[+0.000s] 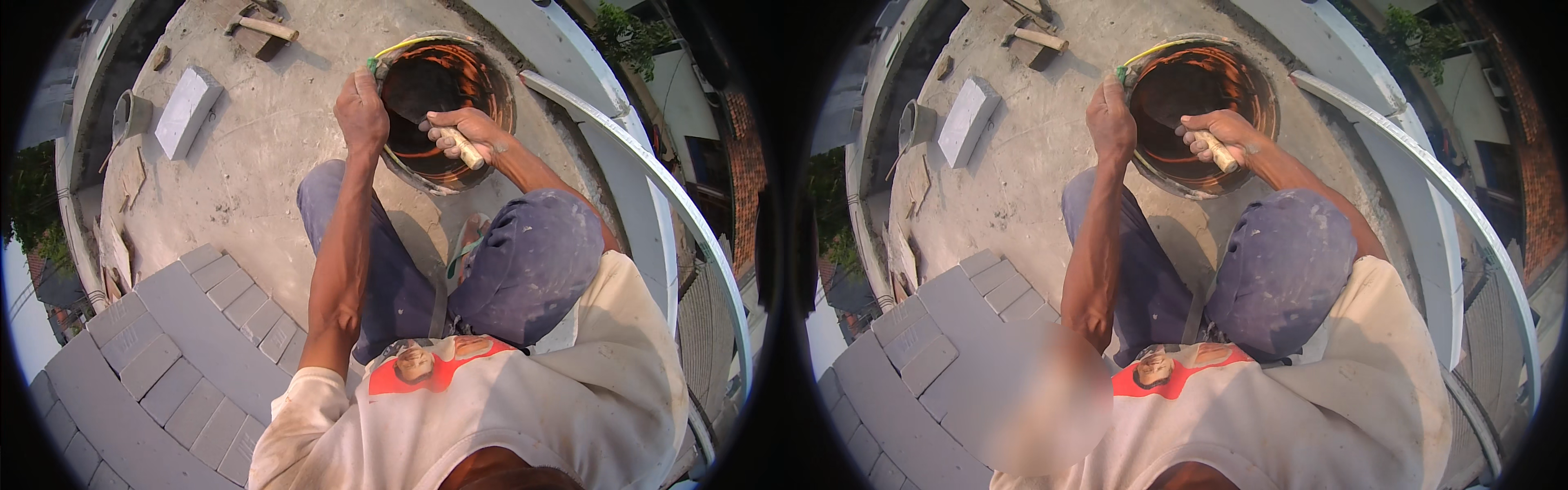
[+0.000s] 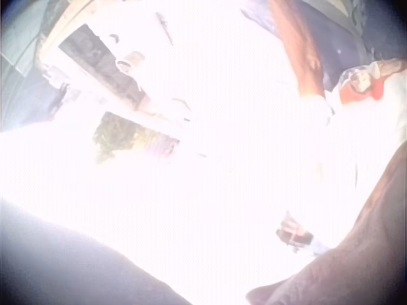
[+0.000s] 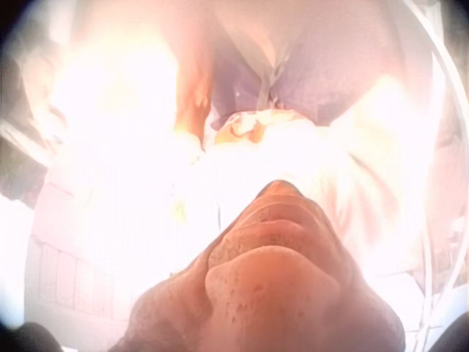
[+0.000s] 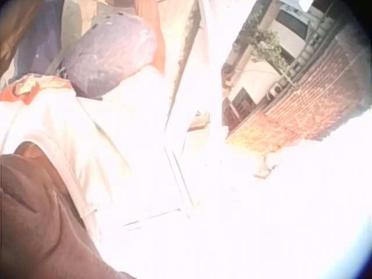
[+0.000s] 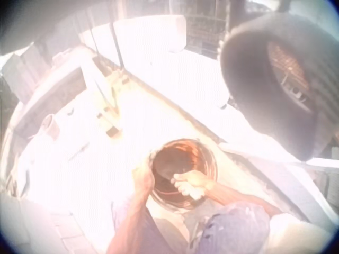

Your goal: The person constructs a wall on a rooftop using white blocks. They scoop mortar from a bucket with a trowel, apply it to the wall, and place blocks one by one, tapping them into position. The person also mixes mortar in the bucket and pours water into it during the process.

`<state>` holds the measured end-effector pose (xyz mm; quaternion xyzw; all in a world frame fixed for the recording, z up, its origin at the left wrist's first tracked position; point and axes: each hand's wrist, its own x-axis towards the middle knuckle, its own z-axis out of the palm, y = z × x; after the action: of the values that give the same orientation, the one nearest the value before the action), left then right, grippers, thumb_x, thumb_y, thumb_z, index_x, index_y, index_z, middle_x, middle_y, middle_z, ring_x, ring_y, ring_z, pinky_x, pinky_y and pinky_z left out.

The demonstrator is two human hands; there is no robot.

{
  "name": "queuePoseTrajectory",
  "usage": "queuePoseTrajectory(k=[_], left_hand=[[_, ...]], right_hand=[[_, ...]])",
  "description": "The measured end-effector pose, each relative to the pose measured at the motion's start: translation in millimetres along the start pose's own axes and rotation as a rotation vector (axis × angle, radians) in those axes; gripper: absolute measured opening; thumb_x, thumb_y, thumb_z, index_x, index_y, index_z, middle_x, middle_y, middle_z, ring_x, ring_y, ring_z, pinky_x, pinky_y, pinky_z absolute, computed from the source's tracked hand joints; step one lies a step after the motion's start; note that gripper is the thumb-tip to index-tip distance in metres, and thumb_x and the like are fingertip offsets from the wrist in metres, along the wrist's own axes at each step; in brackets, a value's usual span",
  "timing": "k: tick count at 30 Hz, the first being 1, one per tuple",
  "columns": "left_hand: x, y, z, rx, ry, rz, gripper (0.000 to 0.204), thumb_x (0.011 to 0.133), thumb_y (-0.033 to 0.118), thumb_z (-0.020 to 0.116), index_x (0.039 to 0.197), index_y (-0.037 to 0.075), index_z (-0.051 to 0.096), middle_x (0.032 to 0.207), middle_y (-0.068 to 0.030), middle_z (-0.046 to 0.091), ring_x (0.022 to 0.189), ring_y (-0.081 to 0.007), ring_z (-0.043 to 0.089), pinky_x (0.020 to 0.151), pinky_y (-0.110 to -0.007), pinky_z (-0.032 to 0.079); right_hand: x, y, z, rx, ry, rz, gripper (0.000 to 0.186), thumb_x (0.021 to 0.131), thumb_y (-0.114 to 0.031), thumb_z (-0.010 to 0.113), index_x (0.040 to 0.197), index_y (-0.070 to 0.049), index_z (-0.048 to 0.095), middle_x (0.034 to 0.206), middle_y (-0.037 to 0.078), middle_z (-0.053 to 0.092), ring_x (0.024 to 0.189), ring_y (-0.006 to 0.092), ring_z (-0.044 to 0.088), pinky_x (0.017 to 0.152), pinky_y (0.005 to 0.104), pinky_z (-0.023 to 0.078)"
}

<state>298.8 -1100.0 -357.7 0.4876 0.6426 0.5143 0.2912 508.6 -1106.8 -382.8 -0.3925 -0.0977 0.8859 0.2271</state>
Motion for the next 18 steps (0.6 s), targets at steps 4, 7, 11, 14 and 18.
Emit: queuePoseTrajectory(k=[4, 7, 11, 14, 18], left_hand=[[4, -2, -6, 0.085, 0.008, -0.02, 0.047, 0.11, 0.035, 0.048, 0.092, -0.004, 0.066, 0.075, -0.0237, 0.063, 0.067, -0.0322, 0.061, 0.066, -0.048, 0.047], [0, 13, 3, 0.068, -0.041, -0.003, 0.046, 0.11, 0.035, 0.049, 0.092, -0.004, 0.067, 0.074, -0.0246, 0.063, 0.067, -0.0335, 0.061, 0.067, -0.048, 0.048], [-4, 26, 9, 0.049, -0.108, 0.031, 0.048, 0.111, 0.036, 0.049, 0.095, -0.004, 0.068, 0.076, -0.0202, 0.064, 0.071, -0.0293, 0.06, 0.071, -0.045, 0.048], [8, 27, 5, 0.07, -0.197, 0.014, 0.049, 0.111, 0.038, 0.05, 0.097, -0.005, 0.069, 0.077, -0.013, 0.063, 0.075, -0.0214, 0.058, 0.073, -0.04, 0.048], [14, 15, 3, 0.015, -0.164, 0.055, 0.048, 0.111, 0.036, 0.05, 0.091, -0.005, 0.066, 0.073, -0.0156, 0.061, 0.071, -0.0226, 0.057, 0.069, -0.042, 0.048]], right_hand=[[-22, -29, -9, -0.489, 0.164, -0.073, 0.02, 0.107, -0.015, 0.06, 0.109, 0.005, 0.061, 0.085, 0.005, 0.059, 0.063, 0.0088, 0.058, 0.047, 0.0243, 0.05], [-45, -38, -24, -1.806, 0.518, -0.62, 0.014, 0.098, -0.009, 0.062, 0.102, 0.003, 0.067, 0.09, 0.014, 0.067, 0.073, 0.0223, 0.072, 0.056, 0.0346, 0.059], [-30, -23, -33, -2.439, 0.61, -0.728, 0.02, 0.087, -0.006, 0.064, 0.103, 0.004, 0.07, 0.095, 0.023, 0.069, 0.084, 0.0367, 0.076, 0.067, 0.0437, 0.063], [-35, 4, -35, -2.477, 0.337, -0.685, 0.021, 0.085, -0.006, 0.064, 0.101, 0.006, 0.07, 0.095, 0.022, 0.07, 0.083, 0.0361, 0.076, 0.069, 0.0437, 0.063], [-38, 30, -39, -2.466, 0.051, -0.66, 0.021, 0.083, -0.005, 0.066, 0.099, 0.007, 0.07, 0.096, 0.023, 0.071, 0.083, 0.0356, 0.077, 0.071, 0.0444, 0.063]])
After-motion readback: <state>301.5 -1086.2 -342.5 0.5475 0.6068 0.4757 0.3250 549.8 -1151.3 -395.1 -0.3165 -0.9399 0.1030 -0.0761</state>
